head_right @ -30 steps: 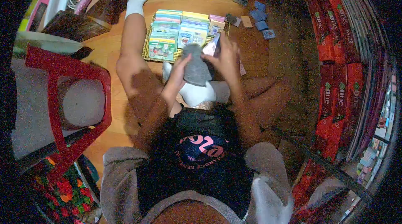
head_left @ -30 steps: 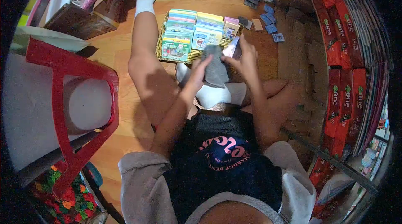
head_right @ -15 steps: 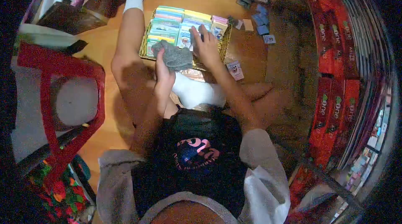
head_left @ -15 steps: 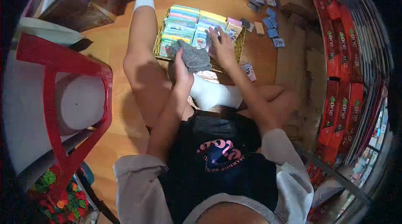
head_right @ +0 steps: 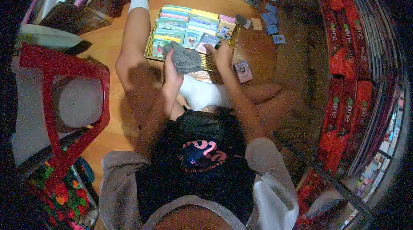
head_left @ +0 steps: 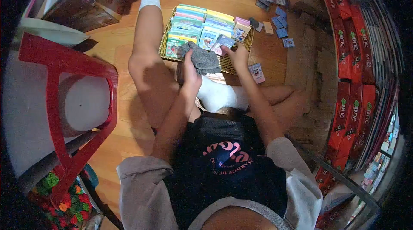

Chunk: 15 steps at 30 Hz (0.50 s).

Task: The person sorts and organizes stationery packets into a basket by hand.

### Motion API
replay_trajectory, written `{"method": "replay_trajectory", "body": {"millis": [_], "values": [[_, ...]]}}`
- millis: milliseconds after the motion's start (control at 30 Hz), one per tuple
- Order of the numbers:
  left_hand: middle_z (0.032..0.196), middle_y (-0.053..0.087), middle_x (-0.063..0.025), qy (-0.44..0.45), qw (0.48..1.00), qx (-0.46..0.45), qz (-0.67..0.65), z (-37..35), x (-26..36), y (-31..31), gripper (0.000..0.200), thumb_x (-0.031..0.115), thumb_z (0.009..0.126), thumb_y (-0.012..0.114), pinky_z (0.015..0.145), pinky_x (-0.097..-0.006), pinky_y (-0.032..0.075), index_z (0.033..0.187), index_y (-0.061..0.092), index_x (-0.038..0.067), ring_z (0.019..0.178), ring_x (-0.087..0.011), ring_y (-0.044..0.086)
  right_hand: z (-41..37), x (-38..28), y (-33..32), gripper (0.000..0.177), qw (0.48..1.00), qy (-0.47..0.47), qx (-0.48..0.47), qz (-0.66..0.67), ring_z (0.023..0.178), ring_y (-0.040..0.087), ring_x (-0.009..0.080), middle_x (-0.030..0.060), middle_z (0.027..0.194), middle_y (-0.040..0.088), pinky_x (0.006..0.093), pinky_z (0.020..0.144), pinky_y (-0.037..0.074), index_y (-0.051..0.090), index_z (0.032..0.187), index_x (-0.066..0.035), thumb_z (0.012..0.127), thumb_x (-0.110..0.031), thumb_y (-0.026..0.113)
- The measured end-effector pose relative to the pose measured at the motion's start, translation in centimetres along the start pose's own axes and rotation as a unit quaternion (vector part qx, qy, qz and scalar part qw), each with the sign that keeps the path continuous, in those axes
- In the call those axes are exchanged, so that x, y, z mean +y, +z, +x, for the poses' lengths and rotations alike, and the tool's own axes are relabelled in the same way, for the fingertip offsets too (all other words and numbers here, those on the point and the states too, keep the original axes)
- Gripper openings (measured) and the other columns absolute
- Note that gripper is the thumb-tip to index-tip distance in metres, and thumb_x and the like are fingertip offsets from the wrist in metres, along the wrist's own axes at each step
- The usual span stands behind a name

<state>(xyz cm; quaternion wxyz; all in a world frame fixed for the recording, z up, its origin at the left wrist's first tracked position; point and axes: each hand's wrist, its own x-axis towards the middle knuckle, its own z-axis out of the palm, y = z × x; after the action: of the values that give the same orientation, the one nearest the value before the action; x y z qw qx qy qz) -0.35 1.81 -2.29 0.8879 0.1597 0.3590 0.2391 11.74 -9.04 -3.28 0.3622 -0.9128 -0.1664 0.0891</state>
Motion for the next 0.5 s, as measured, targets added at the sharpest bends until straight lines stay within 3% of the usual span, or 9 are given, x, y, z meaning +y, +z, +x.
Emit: {"method": "replay_trajectory", "body": {"millis": [167, 400, 500], "values": [[0.104, 0.052, -0.0053, -0.002, 0.999, -0.027, -0.022, -0.3, 0.3, 0.0, 0.034, 0.023, 0.079, 0.049, 0.082, -0.0308, 0.037, 0.107, 0.048, 0.003, 0.093, -0.0188, 0.05, 0.1, 0.1, -0.5, 0.04, 0.998, -0.016, 0.06, 0.001, 0.065, 0.057, 0.033, 0.0179, 0.07, 0.059, 0.0384, 0.059, 0.044, 0.057, 0.083, -0.001, 0.06, -0.03, 0.071], [0.103, 0.052, -0.0047, -0.018, 1.0, -0.022, -0.007, -0.5, -0.2, 0.4, 0.033, 0.024, 0.079, 0.048, 0.083, -0.0301, 0.036, 0.105, 0.049, 0.003, 0.094, -0.0172, 0.049, 0.2, -0.3, 0.4, 0.035, 0.991, -0.051, 0.074, -0.097, 0.061, 0.055, 0.036, 0.0203, 0.064, 0.056, 0.0414, 0.054, 0.043, 0.056, 0.083, -0.001, 0.065, -0.03, 0.067], [0.104, 0.052, -0.0046, -0.024, 0.999, -0.019, -0.02, -0.6, 0.2, 0.4, 0.032, 0.024, 0.08, 0.048, 0.084, -0.0297, 0.035, 0.105, 0.049, 0.004, 0.094, -0.0172, 0.049, 0.3, 0.0, 0.6, 0.036, 0.994, -0.05, 0.065, -0.069, 0.061, 0.055, 0.0362, 0.0204, 0.064, 0.056, 0.0417, 0.054, 0.043, 0.056, 0.084, -0.001, 0.066, -0.03, 0.066]]}}
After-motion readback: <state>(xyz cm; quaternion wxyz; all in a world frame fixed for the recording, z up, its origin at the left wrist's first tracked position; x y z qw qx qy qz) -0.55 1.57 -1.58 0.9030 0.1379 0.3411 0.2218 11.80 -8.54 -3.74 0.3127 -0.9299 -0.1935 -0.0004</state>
